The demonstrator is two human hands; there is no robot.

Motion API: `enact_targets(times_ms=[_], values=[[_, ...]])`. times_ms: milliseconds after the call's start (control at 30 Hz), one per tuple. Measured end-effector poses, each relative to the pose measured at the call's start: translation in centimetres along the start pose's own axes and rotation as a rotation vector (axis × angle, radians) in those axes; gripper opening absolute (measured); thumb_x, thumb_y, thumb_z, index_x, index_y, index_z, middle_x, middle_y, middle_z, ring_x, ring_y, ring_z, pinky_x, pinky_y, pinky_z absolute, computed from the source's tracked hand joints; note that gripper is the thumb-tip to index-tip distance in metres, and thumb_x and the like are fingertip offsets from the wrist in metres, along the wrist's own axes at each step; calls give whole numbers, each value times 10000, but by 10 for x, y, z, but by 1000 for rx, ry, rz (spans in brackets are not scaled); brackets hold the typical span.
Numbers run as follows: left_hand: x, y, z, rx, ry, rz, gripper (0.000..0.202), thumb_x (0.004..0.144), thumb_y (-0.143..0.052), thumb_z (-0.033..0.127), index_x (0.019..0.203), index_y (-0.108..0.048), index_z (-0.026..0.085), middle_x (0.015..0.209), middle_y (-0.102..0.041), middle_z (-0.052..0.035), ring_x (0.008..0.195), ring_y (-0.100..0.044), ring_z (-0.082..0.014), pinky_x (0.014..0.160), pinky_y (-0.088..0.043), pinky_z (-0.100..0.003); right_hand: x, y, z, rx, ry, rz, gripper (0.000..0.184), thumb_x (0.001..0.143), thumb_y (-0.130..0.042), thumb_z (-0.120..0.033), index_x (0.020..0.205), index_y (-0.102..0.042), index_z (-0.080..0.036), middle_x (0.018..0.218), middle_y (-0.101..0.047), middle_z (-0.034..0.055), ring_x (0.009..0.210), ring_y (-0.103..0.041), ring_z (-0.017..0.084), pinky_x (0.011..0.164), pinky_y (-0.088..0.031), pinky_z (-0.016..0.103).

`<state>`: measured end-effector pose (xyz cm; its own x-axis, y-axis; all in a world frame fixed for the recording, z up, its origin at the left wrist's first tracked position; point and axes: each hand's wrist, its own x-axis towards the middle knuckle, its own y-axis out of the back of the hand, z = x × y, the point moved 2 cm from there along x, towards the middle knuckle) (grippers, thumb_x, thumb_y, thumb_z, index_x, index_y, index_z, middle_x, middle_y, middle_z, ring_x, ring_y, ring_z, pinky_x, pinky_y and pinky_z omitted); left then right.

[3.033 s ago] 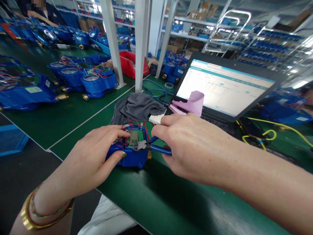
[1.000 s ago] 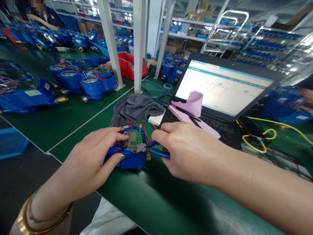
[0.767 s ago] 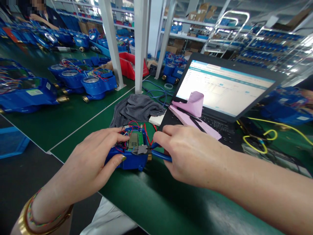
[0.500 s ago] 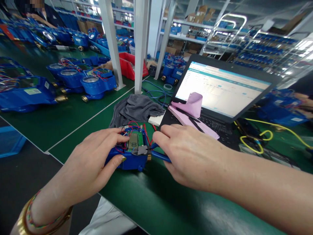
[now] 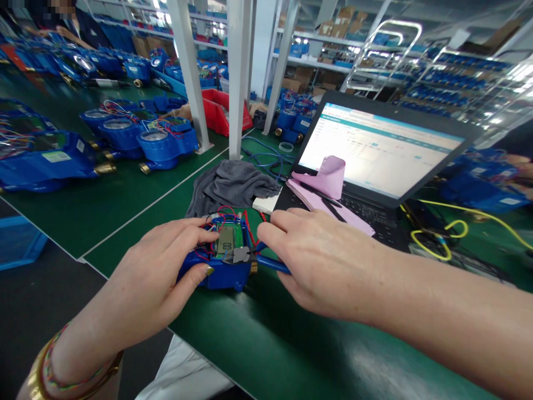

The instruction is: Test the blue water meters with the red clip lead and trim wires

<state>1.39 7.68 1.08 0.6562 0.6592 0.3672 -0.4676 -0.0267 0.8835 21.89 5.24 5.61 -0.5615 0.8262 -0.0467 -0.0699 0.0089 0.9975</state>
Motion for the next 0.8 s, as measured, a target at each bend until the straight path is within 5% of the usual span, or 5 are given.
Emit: enact_targets(times_ms=[800], values=[[-1, 3, 2, -3, -6, 5, 232, 853, -477, 167, 1082, -515, 173, 1142, -586, -120, 1092, -527, -285, 900, -468, -504, 0, -8, -1, 20, -58, -8, 196, 670, -643, -166, 832, -538, -199, 754, -575, 23, 606, -566, 173, 534, -365, 266]])
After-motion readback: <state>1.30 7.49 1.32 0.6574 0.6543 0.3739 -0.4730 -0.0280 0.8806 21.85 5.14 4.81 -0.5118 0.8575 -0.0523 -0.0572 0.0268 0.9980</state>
